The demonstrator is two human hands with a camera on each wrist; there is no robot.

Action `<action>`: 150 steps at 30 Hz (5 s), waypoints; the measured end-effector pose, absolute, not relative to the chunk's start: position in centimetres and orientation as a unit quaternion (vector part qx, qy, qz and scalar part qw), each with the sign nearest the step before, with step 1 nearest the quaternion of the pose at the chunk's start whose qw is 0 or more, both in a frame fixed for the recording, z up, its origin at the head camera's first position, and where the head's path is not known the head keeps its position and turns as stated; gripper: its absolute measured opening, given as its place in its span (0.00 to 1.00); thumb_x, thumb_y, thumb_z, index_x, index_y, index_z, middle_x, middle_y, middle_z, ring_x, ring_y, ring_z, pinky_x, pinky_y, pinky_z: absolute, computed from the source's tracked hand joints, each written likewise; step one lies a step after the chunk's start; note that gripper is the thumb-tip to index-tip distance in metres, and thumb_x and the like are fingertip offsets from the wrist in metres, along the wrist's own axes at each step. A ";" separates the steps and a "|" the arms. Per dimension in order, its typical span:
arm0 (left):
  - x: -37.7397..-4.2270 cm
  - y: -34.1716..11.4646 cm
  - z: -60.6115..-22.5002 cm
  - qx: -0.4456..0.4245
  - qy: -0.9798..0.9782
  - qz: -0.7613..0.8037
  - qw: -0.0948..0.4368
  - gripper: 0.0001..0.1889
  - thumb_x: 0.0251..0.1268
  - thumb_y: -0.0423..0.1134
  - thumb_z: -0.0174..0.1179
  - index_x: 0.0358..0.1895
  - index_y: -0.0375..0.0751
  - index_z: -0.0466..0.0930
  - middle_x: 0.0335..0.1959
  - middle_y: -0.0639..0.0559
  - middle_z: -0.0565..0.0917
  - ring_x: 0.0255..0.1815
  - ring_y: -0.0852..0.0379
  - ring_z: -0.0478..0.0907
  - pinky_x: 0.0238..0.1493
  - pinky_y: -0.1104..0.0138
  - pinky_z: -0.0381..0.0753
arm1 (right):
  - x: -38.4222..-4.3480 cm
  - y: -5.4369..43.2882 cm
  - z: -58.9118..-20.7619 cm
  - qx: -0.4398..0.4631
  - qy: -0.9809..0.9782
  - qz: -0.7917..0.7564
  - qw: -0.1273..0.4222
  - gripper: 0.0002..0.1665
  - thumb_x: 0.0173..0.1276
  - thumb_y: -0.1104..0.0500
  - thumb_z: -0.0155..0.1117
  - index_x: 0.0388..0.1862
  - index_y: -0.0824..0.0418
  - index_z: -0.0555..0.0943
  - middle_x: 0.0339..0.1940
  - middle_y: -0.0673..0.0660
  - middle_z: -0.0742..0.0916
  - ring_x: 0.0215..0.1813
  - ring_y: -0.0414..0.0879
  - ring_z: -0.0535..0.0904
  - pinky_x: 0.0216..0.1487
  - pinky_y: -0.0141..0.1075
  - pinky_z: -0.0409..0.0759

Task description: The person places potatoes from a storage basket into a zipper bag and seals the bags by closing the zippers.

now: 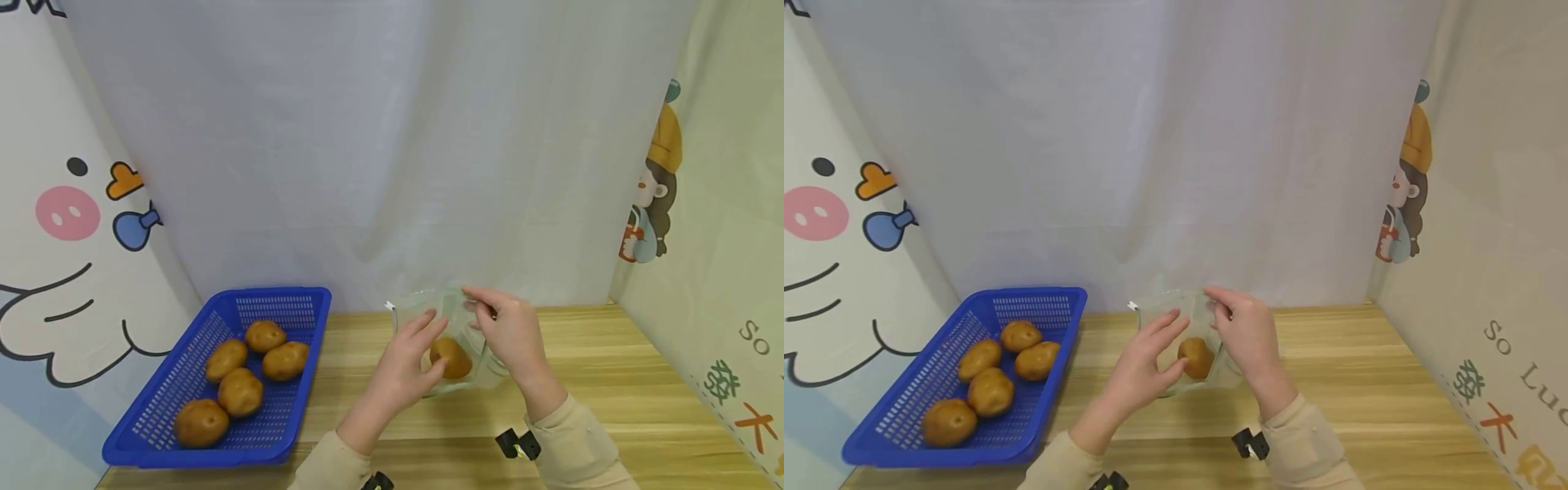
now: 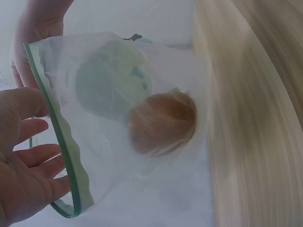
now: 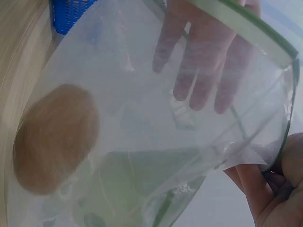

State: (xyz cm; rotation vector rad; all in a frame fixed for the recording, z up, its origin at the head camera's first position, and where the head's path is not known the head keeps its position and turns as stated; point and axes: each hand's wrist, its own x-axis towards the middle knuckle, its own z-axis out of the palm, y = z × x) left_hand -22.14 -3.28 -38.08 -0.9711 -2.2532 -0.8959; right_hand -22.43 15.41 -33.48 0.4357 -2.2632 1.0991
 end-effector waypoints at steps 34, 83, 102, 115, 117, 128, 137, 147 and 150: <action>-24.4 -16.7 -31.5 -0.274 -0.826 -0.384 0.310 0.26 0.57 0.28 0.70 0.61 0.34 0.79 0.54 0.41 0.83 0.53 0.46 0.80 0.51 0.52 0.81 | -23.4 15.3 -33.9 0.163 -0.838 0.420 0.308 0.16 0.70 0.74 0.54 0.50 0.69 0.86 0.42 0.65 0.89 0.34 0.53 0.88 0.23 0.26 0.80; -30.7 -28.3 -42.6 -0.163 -0.902 -0.387 -0.101 0.43 0.58 0.42 0.72 0.76 0.41 0.61 0.73 0.27 0.59 0.72 0.27 0.54 0.67 0.36 0.58 | -23.4 15.3 -34.4 0.158 -0.845 0.411 0.304 0.16 0.70 0.73 0.55 0.49 0.68 0.86 0.41 0.65 0.89 0.31 0.52 0.88 0.23 0.27 0.80; -30.5 -28.3 -43.2 -0.123 -0.919 -0.344 -0.148 0.45 0.51 0.39 0.74 0.75 0.40 0.63 0.68 0.26 0.65 0.61 0.33 0.67 0.61 0.41 0.68 | -23.6 15.3 -34.3 0.163 -0.842 0.416 0.302 0.16 0.69 0.74 0.55 0.48 0.68 0.87 0.39 0.65 0.89 0.29 0.52 0.88 0.15 0.29 0.76; -30.9 -28.3 -42.9 -0.137 -0.908 -0.389 -0.072 0.42 0.53 0.40 0.69 0.73 0.34 0.64 0.62 0.27 0.71 0.47 0.43 0.75 0.47 0.55 0.77 | -23.6 15.3 -34.2 0.155 -0.846 0.414 0.298 0.16 0.70 0.73 0.54 0.49 0.69 0.86 0.39 0.65 0.89 0.28 0.51 0.88 0.15 0.30 0.76; -31.0 -28.2 -42.7 -0.139 -0.899 -0.411 -0.056 0.42 0.53 0.40 0.69 0.74 0.35 0.63 0.62 0.28 0.72 0.46 0.43 0.75 0.46 0.58 0.77 | -23.5 15.3 -34.2 0.155 -0.846 0.415 0.298 0.16 0.70 0.73 0.54 0.49 0.68 0.86 0.39 0.65 0.89 0.28 0.51 0.88 0.17 0.29 0.77; -31.1 -26.9 -40.1 -0.154 -0.883 -0.442 0.006 0.42 0.57 0.42 0.70 0.76 0.42 0.63 0.66 0.32 0.71 0.52 0.41 0.75 0.50 0.56 0.75 | -23.5 15.3 -34.1 0.150 -0.848 0.416 0.292 0.16 0.71 0.73 0.54 0.50 0.68 0.86 0.41 0.65 0.89 0.31 0.52 0.88 0.22 0.28 0.80; -30.5 -23.8 -36.8 -0.177 -0.860 -0.478 0.019 0.40 0.60 0.40 0.69 0.76 0.47 0.62 0.67 0.35 0.69 0.56 0.40 0.75 0.51 0.56 0.75 | -23.6 15.2 -34.0 0.158 -0.844 0.416 0.298 0.16 0.71 0.73 0.54 0.50 0.69 0.86 0.41 0.66 0.89 0.33 0.55 0.88 0.20 0.28 0.79; -28.1 -19.4 -33.5 -0.224 -0.818 -0.530 0.002 0.39 0.61 0.34 0.68 0.76 0.45 0.62 0.72 0.39 0.63 0.60 0.39 0.72 0.53 0.54 0.78 | -23.7 15.2 -34.0 0.153 -0.844 0.424 0.291 0.16 0.72 0.72 0.54 0.51 0.68 0.85 0.40 0.65 0.89 0.31 0.54 0.88 0.16 0.30 0.76; -27.4 -18.2 -32.6 -0.223 -0.819 -0.528 0.007 0.39 0.60 0.35 0.69 0.76 0.47 0.64 0.71 0.41 0.64 0.60 0.40 0.71 0.54 0.53 0.78 | -23.7 15.2 -33.9 0.153 -0.843 0.427 0.289 0.16 0.72 0.72 0.54 0.51 0.68 0.85 0.41 0.65 0.89 0.32 0.54 0.88 0.17 0.30 0.77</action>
